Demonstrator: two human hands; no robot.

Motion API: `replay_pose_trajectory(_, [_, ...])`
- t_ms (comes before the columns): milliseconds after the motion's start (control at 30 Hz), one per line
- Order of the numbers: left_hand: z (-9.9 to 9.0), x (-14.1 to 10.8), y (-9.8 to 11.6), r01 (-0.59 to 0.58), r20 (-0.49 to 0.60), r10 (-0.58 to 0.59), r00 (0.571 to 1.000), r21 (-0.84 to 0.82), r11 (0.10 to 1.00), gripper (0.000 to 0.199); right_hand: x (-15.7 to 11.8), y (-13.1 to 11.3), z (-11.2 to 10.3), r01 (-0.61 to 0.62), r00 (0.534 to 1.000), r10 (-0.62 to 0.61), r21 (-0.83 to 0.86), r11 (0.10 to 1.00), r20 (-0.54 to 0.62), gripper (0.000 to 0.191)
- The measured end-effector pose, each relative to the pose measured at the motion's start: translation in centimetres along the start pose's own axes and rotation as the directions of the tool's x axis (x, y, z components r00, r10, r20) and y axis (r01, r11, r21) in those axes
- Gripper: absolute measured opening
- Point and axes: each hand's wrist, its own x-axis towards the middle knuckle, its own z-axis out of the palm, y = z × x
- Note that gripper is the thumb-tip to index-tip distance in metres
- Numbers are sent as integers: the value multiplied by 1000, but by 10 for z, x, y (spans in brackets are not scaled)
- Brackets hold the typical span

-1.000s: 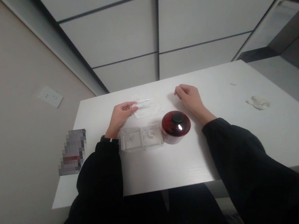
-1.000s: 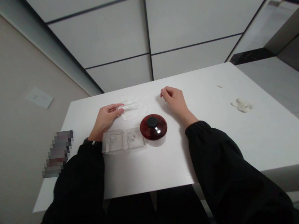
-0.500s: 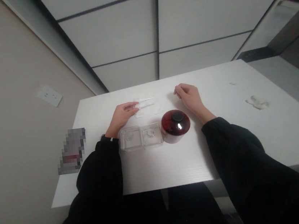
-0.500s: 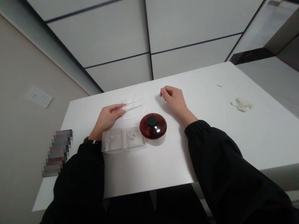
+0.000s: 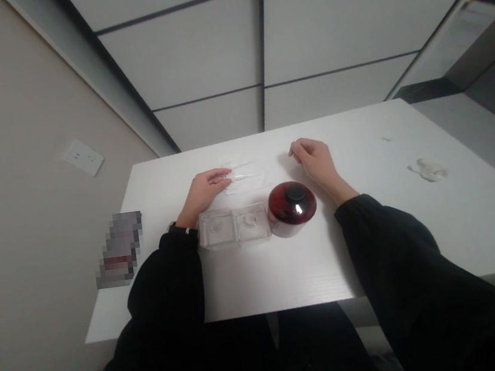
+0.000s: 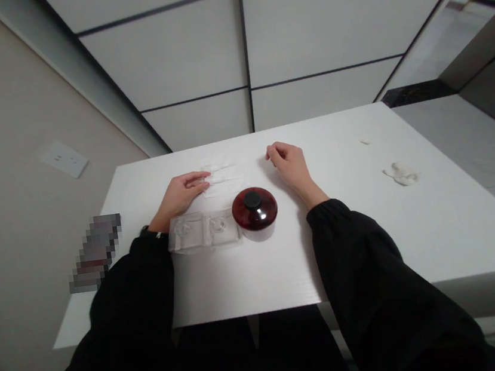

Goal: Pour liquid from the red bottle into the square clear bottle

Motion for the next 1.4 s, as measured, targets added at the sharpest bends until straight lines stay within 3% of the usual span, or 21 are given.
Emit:
replay_pose_trajectory(400, [0,-4,8,-20,-48,25,999,94,995,40,0,1,-1,-1,1000,1,-2,1000,8,34])
replay_pose_trajectory(1033, [0,-4,5,-68,-65,75,995,109,992,39,0,0,-1,-5,1000,5,-4,1000,9,32])
replay_pose_trajectory(1400, [0,-4,9,-83,-157,99,983,107,991,38,0,-3,0,1,1000,-1,-2,1000,4,35])
